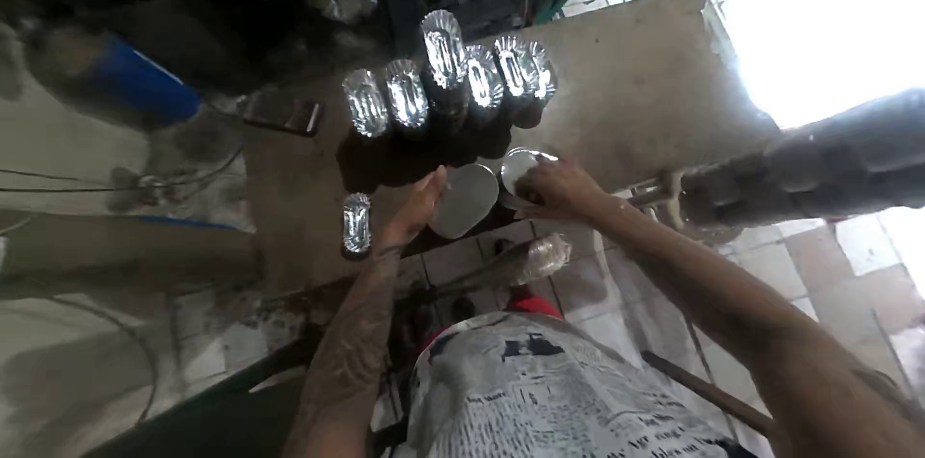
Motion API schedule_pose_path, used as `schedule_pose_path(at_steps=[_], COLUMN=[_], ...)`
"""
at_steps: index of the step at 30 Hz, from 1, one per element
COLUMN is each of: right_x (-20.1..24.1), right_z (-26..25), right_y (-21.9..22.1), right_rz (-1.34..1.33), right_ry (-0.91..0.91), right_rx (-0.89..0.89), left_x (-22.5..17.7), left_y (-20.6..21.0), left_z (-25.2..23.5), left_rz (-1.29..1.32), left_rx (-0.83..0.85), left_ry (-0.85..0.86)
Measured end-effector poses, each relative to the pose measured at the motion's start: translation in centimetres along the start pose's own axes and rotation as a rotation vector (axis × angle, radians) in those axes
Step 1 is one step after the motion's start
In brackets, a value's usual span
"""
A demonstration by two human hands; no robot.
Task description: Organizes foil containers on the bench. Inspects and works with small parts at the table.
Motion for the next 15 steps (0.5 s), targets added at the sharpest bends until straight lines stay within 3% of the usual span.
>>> schedule_pose_path(at_steps=[3, 6, 9, 11, 15], right_x=[-1.3, -2.6, -3.1, -2.8, -0.8], right_z=[0.1, 0.2, 0.1, 0.0, 0.6], right_y=[0.4, 0.0, -0.5, -0.8, 1.3], right_rz=[-0.199, -0.400, -0.508, -0.511, -0.231], right_ry=[-0.116, -0.094, -0.123, -0.164, -0.131], right_rx=[-0.075, -0.020, 0.015, -0.020, -0.020], left_x=[-2.9, -5.9, -6.6, -5.1, -2.6], left_y=[-1.1, 1.3, 5.6, 7.1, 6.4], left_z=[1.8, 3.4, 2.8, 1.3, -1.0], left_rz=[-0.120, -0.324, -0.672, -0.859, -0.896], left_rx=[-0.181, -0.214, -0.086, 0.016, 0.182], left_ry=[0.008, -0.003, -0.034, -0.101, -0.123])
Point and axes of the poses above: each hand's wrist, its own z-axis away from the middle knuckle, its own y-axis out of the palm, x = y × z, the point moved 9 cm from there along -z, towards the middle knuckle, and after that the axes turned 3 degrees about z, right-handed, at the moved point
